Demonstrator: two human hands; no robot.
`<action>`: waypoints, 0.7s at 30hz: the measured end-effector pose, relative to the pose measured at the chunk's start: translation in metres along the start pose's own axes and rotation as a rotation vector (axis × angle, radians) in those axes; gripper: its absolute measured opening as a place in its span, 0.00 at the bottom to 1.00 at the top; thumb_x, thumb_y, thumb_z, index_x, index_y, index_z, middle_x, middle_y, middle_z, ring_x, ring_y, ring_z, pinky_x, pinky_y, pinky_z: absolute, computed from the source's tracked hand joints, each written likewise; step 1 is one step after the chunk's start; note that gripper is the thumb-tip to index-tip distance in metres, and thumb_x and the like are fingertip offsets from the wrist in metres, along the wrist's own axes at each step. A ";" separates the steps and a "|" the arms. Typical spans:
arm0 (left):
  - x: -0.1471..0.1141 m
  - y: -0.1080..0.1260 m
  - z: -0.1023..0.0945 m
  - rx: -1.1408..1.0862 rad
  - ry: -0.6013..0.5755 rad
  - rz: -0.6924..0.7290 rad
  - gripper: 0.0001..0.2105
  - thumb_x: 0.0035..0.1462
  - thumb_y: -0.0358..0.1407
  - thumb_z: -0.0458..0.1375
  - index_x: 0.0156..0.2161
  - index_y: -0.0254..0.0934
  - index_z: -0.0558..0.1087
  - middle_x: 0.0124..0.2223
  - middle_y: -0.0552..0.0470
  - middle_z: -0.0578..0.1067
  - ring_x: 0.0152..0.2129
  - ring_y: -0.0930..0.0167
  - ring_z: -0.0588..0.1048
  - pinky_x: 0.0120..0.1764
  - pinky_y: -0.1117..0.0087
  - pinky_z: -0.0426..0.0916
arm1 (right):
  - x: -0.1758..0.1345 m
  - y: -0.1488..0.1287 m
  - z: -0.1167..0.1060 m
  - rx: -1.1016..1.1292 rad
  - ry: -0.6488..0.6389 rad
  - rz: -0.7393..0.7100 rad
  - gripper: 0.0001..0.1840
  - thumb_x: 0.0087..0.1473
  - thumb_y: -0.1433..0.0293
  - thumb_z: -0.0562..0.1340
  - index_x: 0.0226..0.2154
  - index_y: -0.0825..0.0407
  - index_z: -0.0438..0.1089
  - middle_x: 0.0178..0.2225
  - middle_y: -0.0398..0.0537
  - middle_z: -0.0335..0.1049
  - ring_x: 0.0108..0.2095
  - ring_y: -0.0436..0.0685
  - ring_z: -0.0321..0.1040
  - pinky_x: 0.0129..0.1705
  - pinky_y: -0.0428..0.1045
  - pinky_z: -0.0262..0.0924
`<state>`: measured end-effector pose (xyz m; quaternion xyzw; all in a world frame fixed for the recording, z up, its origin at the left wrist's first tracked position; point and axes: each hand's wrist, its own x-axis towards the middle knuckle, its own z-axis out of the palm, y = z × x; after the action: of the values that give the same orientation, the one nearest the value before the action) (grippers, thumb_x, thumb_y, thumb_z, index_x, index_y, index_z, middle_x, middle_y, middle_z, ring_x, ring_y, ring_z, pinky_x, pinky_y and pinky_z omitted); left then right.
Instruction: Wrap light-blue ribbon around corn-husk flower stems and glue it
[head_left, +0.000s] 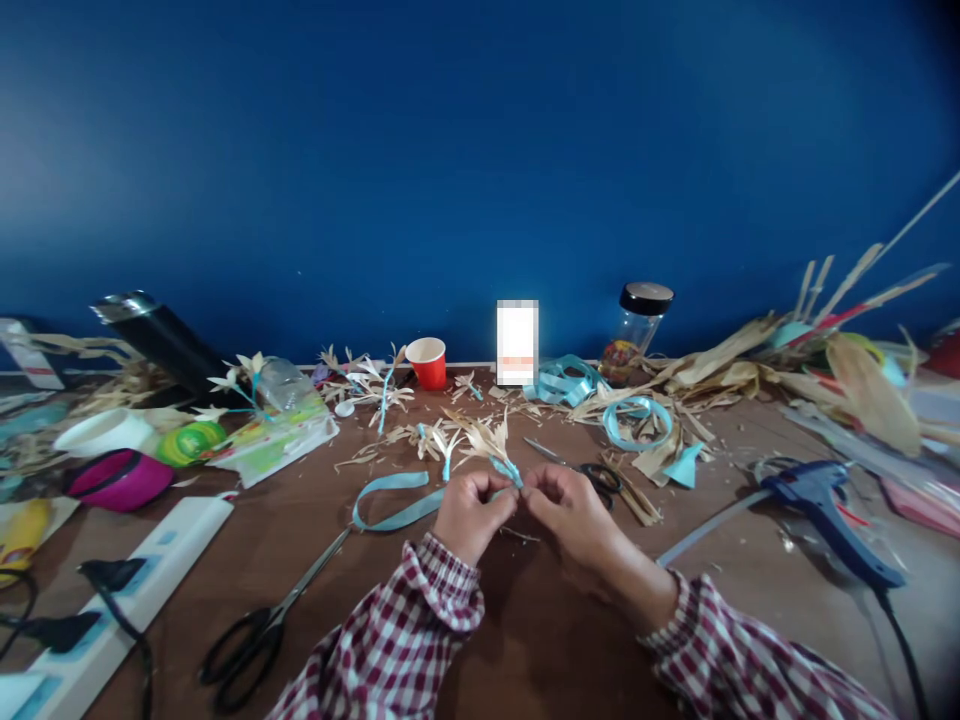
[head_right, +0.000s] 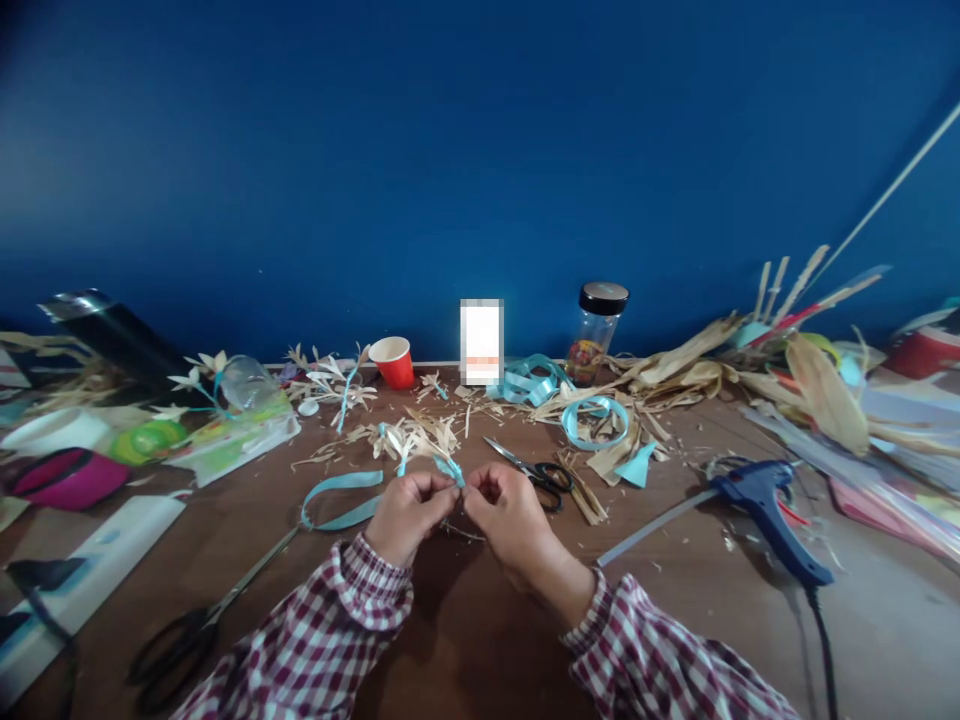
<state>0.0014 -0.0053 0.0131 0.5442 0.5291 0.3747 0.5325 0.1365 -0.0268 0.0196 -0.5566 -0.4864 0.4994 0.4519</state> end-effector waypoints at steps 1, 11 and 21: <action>-0.001 -0.001 0.002 -0.002 0.041 0.012 0.08 0.41 0.37 0.61 0.23 0.33 0.73 0.17 0.56 0.69 0.15 0.77 0.63 0.19 0.76 0.58 | 0.000 0.003 0.001 -0.012 0.021 -0.012 0.07 0.42 0.67 0.60 0.23 0.55 0.65 0.19 0.40 0.61 0.20 0.48 0.55 0.21 0.43 0.50; -0.002 -0.011 0.007 -0.180 0.014 0.004 0.13 0.44 0.43 0.61 0.29 0.34 0.76 0.19 0.57 0.68 0.14 0.77 0.63 0.16 0.77 0.58 | 0.001 -0.002 0.002 0.006 0.123 0.002 0.08 0.41 0.65 0.60 0.21 0.54 0.66 0.19 0.41 0.61 0.21 0.48 0.55 0.22 0.44 0.51; 0.000 -0.010 0.005 -0.243 0.069 -0.044 0.17 0.43 0.47 0.62 0.29 0.32 0.74 0.14 0.60 0.64 0.10 0.82 0.53 0.14 0.78 0.46 | -0.002 0.002 0.006 0.194 0.045 0.043 0.12 0.44 0.60 0.62 0.26 0.53 0.67 0.24 0.45 0.67 0.22 0.51 0.62 0.21 0.45 0.59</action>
<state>0.0042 -0.0078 0.0027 0.4508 0.5096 0.4428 0.5839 0.1302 -0.0292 0.0170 -0.5315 -0.4133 0.5414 0.5036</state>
